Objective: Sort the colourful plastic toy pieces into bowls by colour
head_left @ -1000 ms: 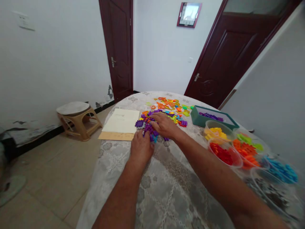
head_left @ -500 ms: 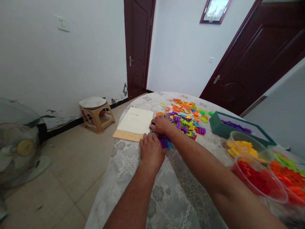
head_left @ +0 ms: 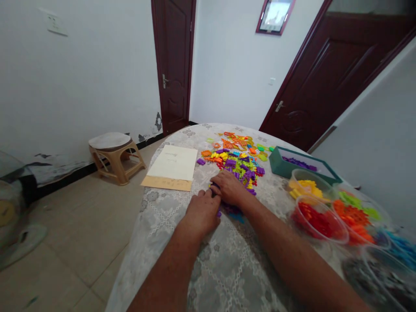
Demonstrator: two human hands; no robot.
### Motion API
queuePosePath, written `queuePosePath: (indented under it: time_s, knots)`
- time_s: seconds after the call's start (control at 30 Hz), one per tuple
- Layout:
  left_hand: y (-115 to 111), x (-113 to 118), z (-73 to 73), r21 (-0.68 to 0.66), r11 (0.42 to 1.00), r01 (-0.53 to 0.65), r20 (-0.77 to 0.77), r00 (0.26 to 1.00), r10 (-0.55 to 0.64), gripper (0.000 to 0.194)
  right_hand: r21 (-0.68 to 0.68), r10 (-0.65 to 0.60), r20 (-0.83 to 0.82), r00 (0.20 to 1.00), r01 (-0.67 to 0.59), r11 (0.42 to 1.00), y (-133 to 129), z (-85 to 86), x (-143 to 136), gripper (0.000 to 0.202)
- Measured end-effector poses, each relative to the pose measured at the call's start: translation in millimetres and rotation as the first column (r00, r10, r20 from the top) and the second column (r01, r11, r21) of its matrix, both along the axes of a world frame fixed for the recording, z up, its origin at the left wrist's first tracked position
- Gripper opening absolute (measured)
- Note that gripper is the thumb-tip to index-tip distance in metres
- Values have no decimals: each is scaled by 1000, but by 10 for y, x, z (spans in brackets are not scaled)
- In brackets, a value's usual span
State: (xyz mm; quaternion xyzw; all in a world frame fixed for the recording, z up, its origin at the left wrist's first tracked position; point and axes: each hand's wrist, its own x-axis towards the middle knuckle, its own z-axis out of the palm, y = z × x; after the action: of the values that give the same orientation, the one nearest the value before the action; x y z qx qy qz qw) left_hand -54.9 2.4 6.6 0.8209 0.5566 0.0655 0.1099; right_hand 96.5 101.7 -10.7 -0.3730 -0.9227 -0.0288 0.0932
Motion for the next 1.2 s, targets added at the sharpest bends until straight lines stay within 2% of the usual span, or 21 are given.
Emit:
queuePosePath:
  time_s: [0.13, 0.27, 0.43, 0.6, 0.67, 0.73, 0.83, 0.9, 1.03, 1.13, 1.2]
  knots:
    - [-14, 74, -47, 16, 991, 136, 60, 989, -137, 43, -17, -16, -120, 993, 14, 1000, -269, -49, 297, 23]
    - [-45, 247, -105, -2, 975, 220, 125, 968, -218, 51, -42, -67, -303, 951, 57, 998, -525, -113, 630, 27]
    - [-90, 410, -111, 28, 993, 116, 80, 990, -118, 55, 18, -139, -475, 869, 168, 986, -859, -163, 1034, 38]
    - [-72, 411, -72, 133, 991, 14, 112, 993, -29, 59, 2, -309, -543, 781, 369, 929, -1053, -271, 1308, 36]
    - [-66, 415, -76, 161, 987, 29, 130, 990, -50, 60, -17, -353, -539, 765, 409, 912, -1073, -357, 1345, 36]
    - [-70, 444, -105, 175, 979, 101, 150, 980, -128, 64, -32, -362, -518, 775, 405, 914, -1070, -454, 1339, 37]
    - [-93, 529, -183, 194, 958, 212, 185, 951, -248, 82, -29, -354, -482, 802, 389, 921, -1049, -575, 1287, 37]
    - [-105, 584, -239, 194, 951, 240, 198, 940, -277, 91, -28, -353, -485, 800, 389, 921, -1036, -617, 1253, 35]
    - [-89, 615, -301, 177, 964, 199, 211, 949, -234, 89, -70, -332, -601, 727, 366, 928, -1047, -590, 1227, 32]
    - [-47, 588, -303, 168, 977, 132, 217, 962, -167, 85, -160, -362, -663, 655, 348, 924, -1100, -520, 1215, 34]
    - [-13, 568, -302, 168, 982, 85, 221, 968, -122, 83, -197, -361, -652, 666, 311, 930, -1154, -487, 1187, 35]
